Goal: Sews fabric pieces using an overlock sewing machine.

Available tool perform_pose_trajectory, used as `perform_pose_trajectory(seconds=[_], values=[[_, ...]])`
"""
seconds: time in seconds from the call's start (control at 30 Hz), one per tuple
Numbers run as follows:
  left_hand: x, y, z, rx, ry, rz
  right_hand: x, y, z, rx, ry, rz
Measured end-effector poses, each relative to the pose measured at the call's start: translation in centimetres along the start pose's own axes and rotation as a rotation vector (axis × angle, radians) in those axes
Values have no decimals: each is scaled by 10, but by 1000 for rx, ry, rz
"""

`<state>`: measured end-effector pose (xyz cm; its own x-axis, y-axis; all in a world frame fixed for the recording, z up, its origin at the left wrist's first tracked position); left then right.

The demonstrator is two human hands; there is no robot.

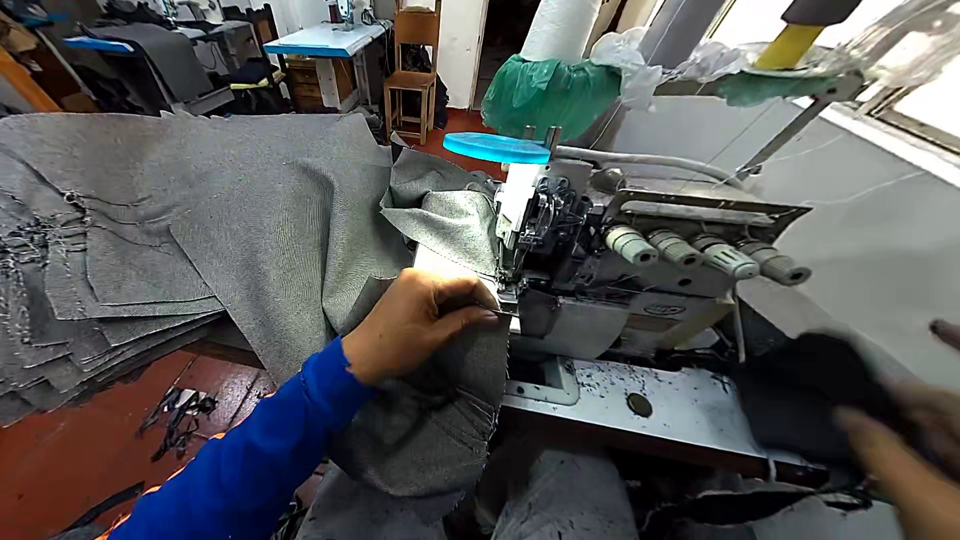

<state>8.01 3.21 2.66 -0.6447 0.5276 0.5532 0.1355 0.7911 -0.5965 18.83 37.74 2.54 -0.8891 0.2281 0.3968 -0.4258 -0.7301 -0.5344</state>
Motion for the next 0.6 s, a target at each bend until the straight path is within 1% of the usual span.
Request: perform_pose_trajectory(seconds=[0.07, 0.1, 0.2, 0.27, 0.33, 0.37, 0.47, 0.53, 0.6], values=[[-2, 0, -10, 38, 35, -21, -37, 38, 23, 137, -29, 84], [-2, 1, -14, 50, 52, -35, -48, 62, 31, 199, -55, 80], [-2, 6, -25, 21, 82, -34, -51, 136, 45, 375, -139, -62], [-1, 8, -28, 33, 65, -21, -42, 168, 61, 557, -221, -85], [-2, 5, -24, 30, 10, -36, -34, 183, 78, 746, -259, -50], [-4, 1, -22, 21, -24, -52, -31, 187, 84, 825, -249, -38], [-7, -9, -21, 33, -78, -83, -28, 199, 88, 1022, -158, -35], [-6, -11, -22, 56, -90, -103, -30, 206, 88, 1112, -99, -28], [-2, -9, -18, 147, -89, -123, -37, 215, 83, 1073, -91, 53]])
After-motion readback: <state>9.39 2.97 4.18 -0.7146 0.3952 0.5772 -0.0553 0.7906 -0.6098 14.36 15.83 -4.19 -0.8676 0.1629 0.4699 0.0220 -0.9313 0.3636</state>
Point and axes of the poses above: each hand's wrist, its own x-axis towards the middle knuckle, its own y-axis out of the palm, z = x × y, the point moved 6 cm from there along x, towards the middle knuckle, and after that the axes turned 9 degrees about x, right-handed, at the moved point
